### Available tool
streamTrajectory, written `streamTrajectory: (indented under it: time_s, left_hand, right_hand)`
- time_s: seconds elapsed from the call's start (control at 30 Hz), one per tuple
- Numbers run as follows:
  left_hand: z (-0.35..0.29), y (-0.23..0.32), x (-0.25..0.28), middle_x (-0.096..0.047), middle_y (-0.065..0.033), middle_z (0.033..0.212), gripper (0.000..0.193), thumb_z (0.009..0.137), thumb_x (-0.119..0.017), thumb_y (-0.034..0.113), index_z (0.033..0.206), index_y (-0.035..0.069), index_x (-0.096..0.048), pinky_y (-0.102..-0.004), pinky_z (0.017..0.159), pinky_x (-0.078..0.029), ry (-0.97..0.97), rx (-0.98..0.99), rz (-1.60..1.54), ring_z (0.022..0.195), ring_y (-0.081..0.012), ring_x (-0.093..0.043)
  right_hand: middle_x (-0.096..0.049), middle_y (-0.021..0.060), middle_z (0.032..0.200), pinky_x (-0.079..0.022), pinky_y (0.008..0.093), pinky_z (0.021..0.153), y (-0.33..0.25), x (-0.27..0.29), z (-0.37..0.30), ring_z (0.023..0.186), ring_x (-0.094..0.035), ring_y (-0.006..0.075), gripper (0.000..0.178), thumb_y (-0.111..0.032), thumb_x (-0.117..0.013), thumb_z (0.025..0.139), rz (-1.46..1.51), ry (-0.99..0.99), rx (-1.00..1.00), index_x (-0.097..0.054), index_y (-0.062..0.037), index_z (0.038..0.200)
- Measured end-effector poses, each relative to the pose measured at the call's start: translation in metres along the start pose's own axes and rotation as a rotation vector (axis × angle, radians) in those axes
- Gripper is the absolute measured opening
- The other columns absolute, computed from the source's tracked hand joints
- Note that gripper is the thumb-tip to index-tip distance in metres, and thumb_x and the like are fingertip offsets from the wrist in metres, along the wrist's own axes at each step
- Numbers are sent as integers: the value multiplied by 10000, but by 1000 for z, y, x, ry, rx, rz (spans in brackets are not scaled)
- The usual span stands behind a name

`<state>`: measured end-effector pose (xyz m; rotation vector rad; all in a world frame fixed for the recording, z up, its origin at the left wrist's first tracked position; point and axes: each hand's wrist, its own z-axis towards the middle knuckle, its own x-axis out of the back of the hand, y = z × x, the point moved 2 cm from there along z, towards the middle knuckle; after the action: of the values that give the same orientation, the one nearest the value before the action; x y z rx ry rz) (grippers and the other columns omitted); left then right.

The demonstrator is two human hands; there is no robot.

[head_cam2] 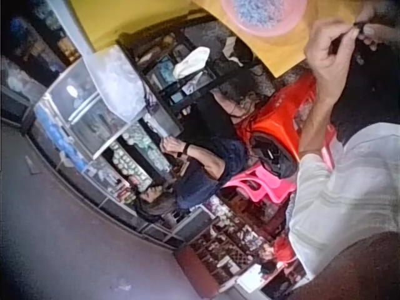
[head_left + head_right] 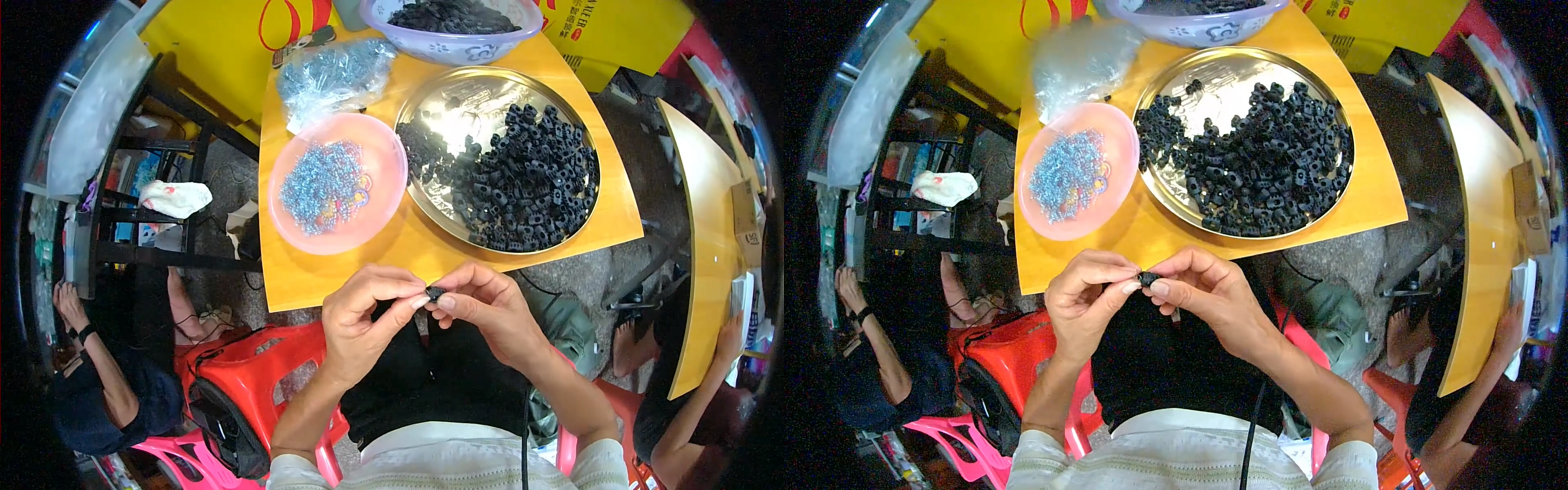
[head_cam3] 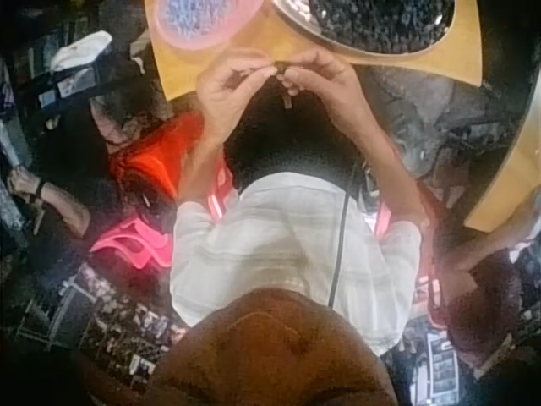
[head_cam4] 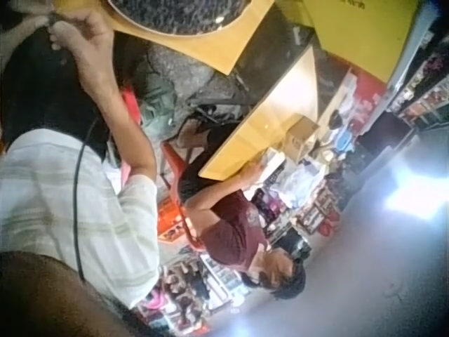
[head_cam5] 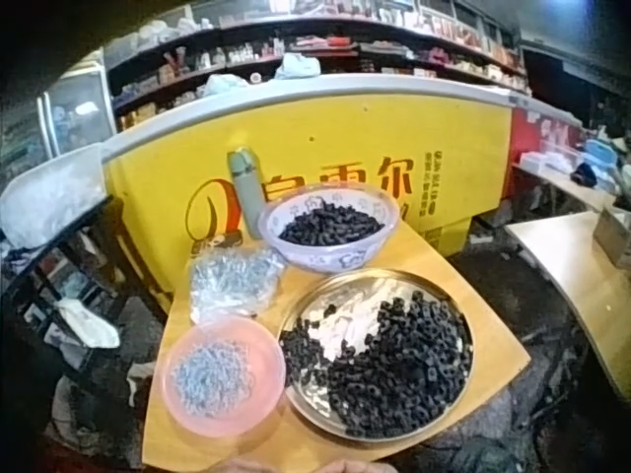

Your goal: The person picks small metal pieces from a pink plate and black plastic components from a round tray, then assembles them together by hand.

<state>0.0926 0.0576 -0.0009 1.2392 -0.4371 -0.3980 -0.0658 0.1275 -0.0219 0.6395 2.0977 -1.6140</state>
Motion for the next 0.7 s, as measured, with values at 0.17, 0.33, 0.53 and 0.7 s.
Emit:
streamTrajectory:
  time_s: [0.17, 0.33, 0.53, 0.7]
  left_hand:
    - [0, -3, -5, -635, -120, 933, 162, 787, -670, -30, 943, 8, -653, -273, 717, -492, -28, -67, 77, 823, -199, -628]
    - [-2, 0, -7, -624, -124, 952, 271, 770, -693, -3, 1036, 28, -647, -290, 672, -510, -74, -173, 248, 804, -225, -630]
    - [-2, -5, -9, -617, -126, 965, 332, 726, -708, -17, 1052, 4, -648, -307, 673, -515, -82, -355, 488, 767, -246, -617]
    - [11, 5, -7, -636, -126, 970, 277, 746, -697, -22, 1017, 13, -655, -309, 704, -513, -109, -270, 433, 833, -246, -638]
  right_hand:
    - [-647, 64, 868, -489, 243, 683, 0, 2, -1, 737, -592, 104, 134, -91, -630, 865, 33, 35, -41, -597, -19, 973]
    - [-636, 64, 856, -500, 258, 696, 2, 3, 0, 730, -604, 121, 128, -97, -611, 879, 109, 62, -85, -582, -24, 980]
    - [-633, 66, 879, -503, 257, 698, 5, 7, 1, 769, -611, 121, 137, -103, -602, 887, 201, 57, -113, -568, -22, 992]
    - [-642, 60, 897, -490, 244, 692, -2, 11, 2, 801, -607, 109, 156, -120, -617, 878, 159, 51, -83, -575, -28, 997]
